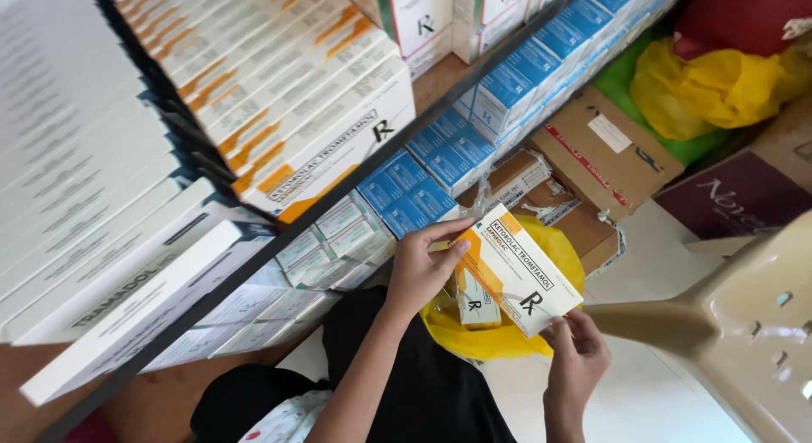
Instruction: Picking up boxes of medicine from a pharmacy shelf and placing them into a yellow plastic bag.
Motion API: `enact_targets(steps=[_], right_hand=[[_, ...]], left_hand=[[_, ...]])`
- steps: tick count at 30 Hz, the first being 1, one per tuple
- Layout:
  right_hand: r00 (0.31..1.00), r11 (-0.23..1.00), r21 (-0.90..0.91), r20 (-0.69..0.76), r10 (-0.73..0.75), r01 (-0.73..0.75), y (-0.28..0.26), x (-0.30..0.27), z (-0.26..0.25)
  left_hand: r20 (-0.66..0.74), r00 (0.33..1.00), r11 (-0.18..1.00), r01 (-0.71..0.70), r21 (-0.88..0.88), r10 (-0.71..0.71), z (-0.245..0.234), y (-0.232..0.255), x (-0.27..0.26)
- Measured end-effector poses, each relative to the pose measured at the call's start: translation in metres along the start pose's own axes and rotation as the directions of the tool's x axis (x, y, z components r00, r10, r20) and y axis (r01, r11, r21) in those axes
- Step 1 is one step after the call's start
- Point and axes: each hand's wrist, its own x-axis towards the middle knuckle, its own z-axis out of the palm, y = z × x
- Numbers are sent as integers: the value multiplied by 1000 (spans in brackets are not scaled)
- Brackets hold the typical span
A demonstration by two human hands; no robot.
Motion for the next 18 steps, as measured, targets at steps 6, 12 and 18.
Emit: enact_targets(steps=[6,12,18], right_hand=[[999,999,-27,13,-41,41,-22,-10,6],[995,997,8,59,-83,82,-45,-21,13],[981,989,-4,126,-145,146,-59,-33,19]], left_hand=[[-66,998,1000,-24,-1,24,-11,47,-24],[-113,990,995,-89,-52,82,-24,77,-48],[-168,982,990,-107,-91,91,-44,93,-68]])
